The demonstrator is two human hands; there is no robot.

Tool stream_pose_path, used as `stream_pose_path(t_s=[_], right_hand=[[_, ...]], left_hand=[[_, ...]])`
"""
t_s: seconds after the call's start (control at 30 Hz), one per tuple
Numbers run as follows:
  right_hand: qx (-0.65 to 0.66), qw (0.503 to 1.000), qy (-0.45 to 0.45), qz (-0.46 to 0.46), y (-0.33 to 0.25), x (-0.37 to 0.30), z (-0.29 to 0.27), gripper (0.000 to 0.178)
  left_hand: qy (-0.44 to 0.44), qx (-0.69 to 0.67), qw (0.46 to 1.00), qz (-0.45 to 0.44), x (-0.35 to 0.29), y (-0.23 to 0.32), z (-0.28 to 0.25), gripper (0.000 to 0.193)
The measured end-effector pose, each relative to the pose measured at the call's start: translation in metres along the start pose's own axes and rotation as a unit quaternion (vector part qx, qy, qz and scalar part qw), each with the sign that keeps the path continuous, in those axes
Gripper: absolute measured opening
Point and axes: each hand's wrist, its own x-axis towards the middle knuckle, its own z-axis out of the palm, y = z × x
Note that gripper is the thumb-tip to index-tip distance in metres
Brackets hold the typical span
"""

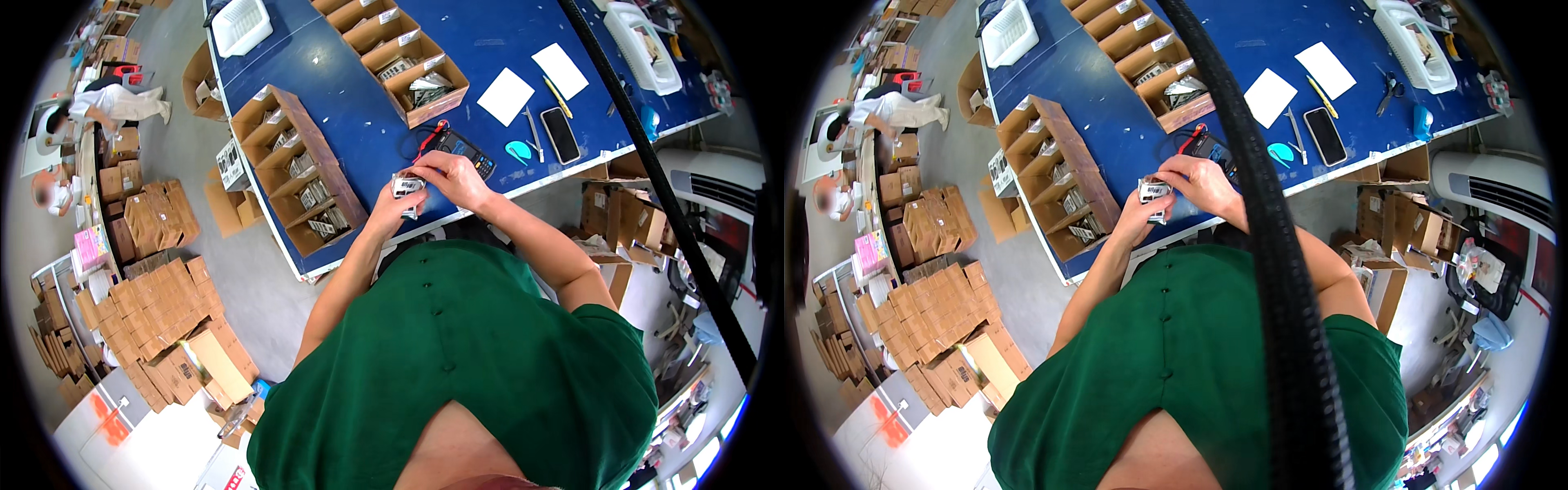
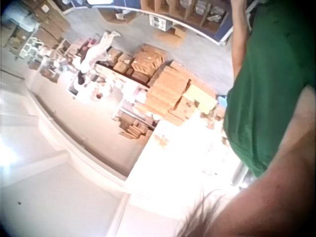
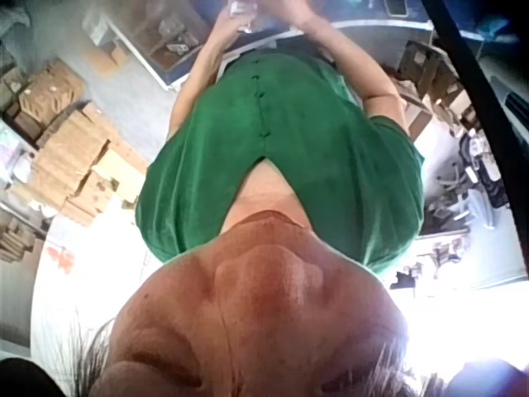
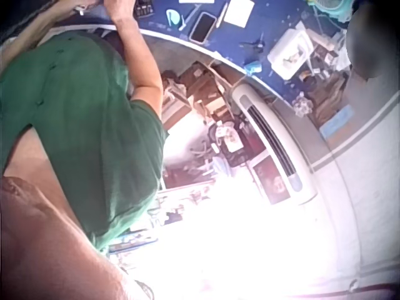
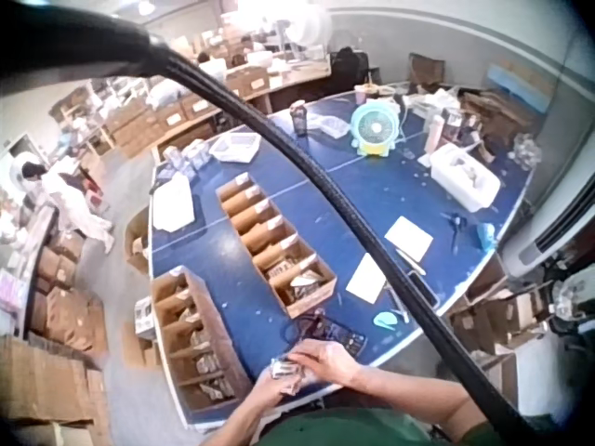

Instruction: The person scans small packaged items with a handheld barcode scanner and places them into cardboard dividers on a blue table. They repeatedly pick up items, scan them, and organize them into specific compartments.

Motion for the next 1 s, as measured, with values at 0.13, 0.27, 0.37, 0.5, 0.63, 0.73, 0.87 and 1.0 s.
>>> stream_pose_path(t_s=[0.13,0.27,0.37,0.5,0.63,0.73,0.87,1.0], right_hand=[[0.101,0.991,-0.019,0.091,0.010,-0.003,-0.010,0.010],[0.113,0.982,-0.016,0.151,0.019,0.000,-0.027,0.012],[0.090,0.991,-0.051,0.086,0.022,-0.004,-0.033,0.008],[0.137,0.977,-0.098,0.127,0.027,-0.031,-0.034,0.008],[0.165,0.969,-0.098,0.157,0.024,-0.045,-0.039,0.008],[0.198,0.961,-0.103,0.162,0.026,-0.047,-0.035,0.008],[0.232,0.952,-0.073,0.187,0.019,-0.045,-0.042,0.008],[0.196,0.954,-0.100,0.201,0.010,-0.049,-0.045,0.008]], left_hand=[[0.032,-0.004,0.999,-0.027,0.005,0.003,0.013,0.035],[0.010,-0.020,0.997,-0.074,0.012,0.014,0.018,0.035],[-0.025,0.021,0.995,-0.098,0.009,0.012,0.018,0.042],[-0.093,-0.021,0.977,-0.189,-0.011,0.007,0.016,0.057],[-0.122,0.120,0.970,-0.171,-0.021,0.014,0.018,0.047],[-0.105,0.117,0.973,-0.167,-0.021,0.013,0.018,0.040],[-0.087,0.072,0.981,-0.159,-0.018,0.017,0.025,0.037],[-0.139,0.174,0.960,-0.171,-0.022,0.017,0.027,0.034]])
